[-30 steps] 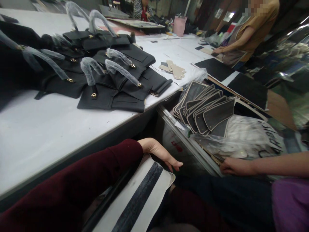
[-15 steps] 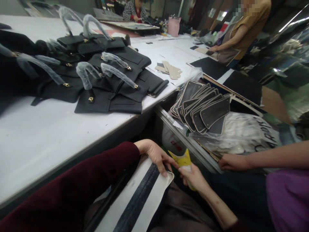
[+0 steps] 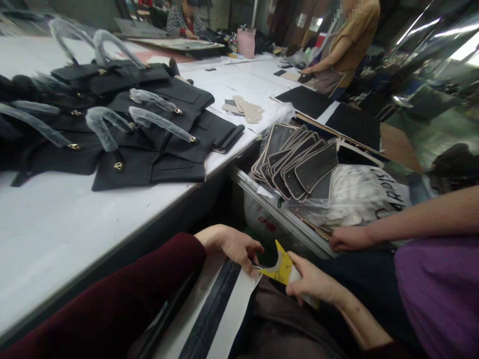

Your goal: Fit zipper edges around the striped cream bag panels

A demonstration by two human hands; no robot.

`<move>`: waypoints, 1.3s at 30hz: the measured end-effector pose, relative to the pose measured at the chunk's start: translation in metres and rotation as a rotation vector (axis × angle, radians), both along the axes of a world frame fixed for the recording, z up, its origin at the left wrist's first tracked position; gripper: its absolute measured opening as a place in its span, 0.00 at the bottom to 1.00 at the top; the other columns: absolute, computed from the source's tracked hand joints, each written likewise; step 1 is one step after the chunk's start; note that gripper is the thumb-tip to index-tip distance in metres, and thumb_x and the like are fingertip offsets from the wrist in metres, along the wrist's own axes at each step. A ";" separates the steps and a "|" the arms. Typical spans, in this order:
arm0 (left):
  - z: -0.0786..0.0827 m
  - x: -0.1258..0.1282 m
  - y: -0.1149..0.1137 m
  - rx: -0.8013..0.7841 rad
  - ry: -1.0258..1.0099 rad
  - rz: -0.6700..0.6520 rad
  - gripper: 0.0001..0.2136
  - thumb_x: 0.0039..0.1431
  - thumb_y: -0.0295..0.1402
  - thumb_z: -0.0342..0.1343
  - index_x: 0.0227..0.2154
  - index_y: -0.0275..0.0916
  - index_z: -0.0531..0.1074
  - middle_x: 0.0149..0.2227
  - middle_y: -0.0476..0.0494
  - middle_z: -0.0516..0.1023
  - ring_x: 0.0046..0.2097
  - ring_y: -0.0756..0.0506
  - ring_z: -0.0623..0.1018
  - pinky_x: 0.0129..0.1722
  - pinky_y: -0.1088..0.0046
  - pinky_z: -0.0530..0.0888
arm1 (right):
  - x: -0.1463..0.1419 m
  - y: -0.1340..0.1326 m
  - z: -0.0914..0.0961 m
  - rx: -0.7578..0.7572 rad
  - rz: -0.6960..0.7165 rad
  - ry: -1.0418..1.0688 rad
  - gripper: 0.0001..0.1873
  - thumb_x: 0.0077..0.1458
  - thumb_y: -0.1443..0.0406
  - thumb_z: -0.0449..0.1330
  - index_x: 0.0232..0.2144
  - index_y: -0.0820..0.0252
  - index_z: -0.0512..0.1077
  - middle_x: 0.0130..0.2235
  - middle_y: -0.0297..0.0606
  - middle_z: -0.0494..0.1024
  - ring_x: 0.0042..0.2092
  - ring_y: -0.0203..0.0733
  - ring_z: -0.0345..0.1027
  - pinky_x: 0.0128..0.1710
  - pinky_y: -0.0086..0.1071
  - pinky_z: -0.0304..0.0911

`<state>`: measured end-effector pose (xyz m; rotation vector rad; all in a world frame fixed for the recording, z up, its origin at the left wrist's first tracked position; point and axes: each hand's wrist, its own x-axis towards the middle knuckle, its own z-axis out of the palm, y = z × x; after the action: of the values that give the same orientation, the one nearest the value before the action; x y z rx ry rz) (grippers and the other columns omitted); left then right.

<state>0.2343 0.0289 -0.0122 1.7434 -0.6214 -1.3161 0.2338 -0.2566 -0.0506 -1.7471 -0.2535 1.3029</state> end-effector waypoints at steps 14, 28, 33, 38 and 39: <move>0.022 -0.016 -0.013 0.258 -0.199 0.141 0.28 0.49 0.37 0.63 0.54 0.33 0.69 0.49 0.37 0.80 0.44 0.38 0.80 0.37 0.69 0.74 | 0.014 -0.004 0.000 -0.115 0.141 -0.120 0.25 0.58 0.45 0.55 0.44 0.60 0.67 0.23 0.29 0.71 0.17 0.32 0.62 0.15 0.22 0.56; 0.025 -0.021 -0.014 0.449 -0.317 0.237 0.45 0.44 0.47 0.64 0.64 0.32 0.56 0.53 0.31 0.77 0.52 0.33 0.77 0.47 0.64 0.73 | 0.038 0.055 0.040 -0.150 0.651 -0.115 0.25 0.60 0.45 0.52 0.33 0.61 0.70 0.19 0.31 0.69 0.16 0.31 0.62 0.12 0.20 0.56; 0.025 -0.022 -0.013 0.424 -0.344 0.242 0.47 0.45 0.46 0.64 0.66 0.33 0.53 0.52 0.33 0.78 0.51 0.35 0.78 0.46 0.66 0.74 | 0.042 0.063 0.046 -0.166 0.724 -0.144 0.24 0.61 0.46 0.50 0.32 0.61 0.69 0.19 0.31 0.69 0.16 0.32 0.62 0.13 0.21 0.54; 0.026 -0.021 -0.012 0.409 -0.324 0.236 0.47 0.46 0.45 0.64 0.67 0.32 0.51 0.50 0.34 0.79 0.50 0.36 0.78 0.45 0.66 0.74 | 0.043 0.066 0.047 -0.209 0.745 -0.148 0.26 0.60 0.44 0.49 0.31 0.61 0.69 0.18 0.32 0.69 0.16 0.34 0.63 0.13 0.22 0.55; 0.026 -0.021 -0.011 0.408 -0.322 0.238 0.47 0.46 0.45 0.64 0.67 0.32 0.51 0.50 0.35 0.79 0.50 0.36 0.78 0.44 0.67 0.74 | 0.042 0.067 0.048 -0.207 0.747 -0.149 0.26 0.60 0.45 0.49 0.30 0.61 0.69 0.18 0.32 0.69 0.16 0.34 0.63 0.13 0.22 0.55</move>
<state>0.2131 0.0176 0.0136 2.3118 -0.3142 -1.0532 0.2763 -0.1893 -0.0023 -2.0141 -0.9552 1.7610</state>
